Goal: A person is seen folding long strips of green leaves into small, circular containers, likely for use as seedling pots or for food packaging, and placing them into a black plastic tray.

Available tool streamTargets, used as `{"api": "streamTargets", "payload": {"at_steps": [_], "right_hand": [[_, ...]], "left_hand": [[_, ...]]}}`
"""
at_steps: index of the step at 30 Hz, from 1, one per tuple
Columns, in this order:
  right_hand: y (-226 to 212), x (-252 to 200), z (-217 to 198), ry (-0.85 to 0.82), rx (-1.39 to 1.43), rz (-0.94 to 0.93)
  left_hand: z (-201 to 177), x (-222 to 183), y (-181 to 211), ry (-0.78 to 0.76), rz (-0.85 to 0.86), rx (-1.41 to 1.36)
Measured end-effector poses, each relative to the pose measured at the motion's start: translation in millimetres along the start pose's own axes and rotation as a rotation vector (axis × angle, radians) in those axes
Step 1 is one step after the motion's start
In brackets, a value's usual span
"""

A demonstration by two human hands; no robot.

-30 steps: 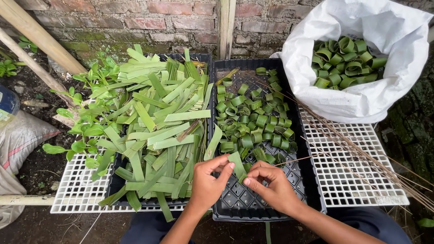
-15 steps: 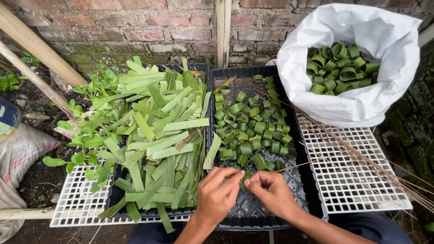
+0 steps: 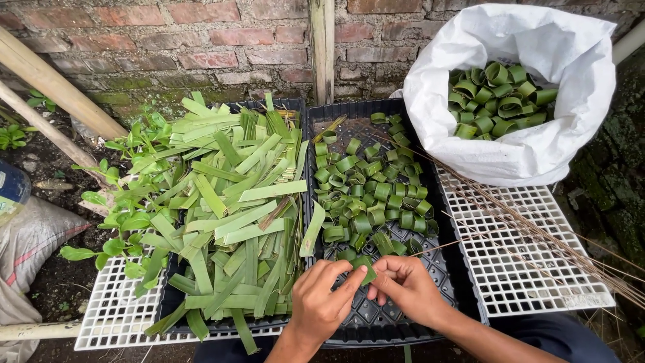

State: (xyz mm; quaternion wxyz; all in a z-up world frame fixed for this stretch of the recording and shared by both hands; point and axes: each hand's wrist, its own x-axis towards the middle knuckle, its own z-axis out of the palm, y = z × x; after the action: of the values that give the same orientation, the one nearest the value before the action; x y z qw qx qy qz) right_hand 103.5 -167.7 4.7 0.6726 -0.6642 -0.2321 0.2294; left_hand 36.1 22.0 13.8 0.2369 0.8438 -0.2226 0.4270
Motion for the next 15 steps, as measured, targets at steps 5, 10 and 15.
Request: {"api": "streamTargets", "payload": {"at_steps": [5,10,15], "right_hand": [[-2.5,1.5,-2.6,-0.045,0.086,0.005],[-6.8,1.1,-1.4,-0.071,0.039,0.015],[0.3,3.4,-6.3,-0.032,0.075,0.007]], "left_hand": [[-3.1,2.7,1.6,0.022,0.031,0.027],[-6.1,7.5,3.1,0.025,0.100,0.075],[-7.3,4.4,8.8,0.046,-0.388,-0.301]]}}
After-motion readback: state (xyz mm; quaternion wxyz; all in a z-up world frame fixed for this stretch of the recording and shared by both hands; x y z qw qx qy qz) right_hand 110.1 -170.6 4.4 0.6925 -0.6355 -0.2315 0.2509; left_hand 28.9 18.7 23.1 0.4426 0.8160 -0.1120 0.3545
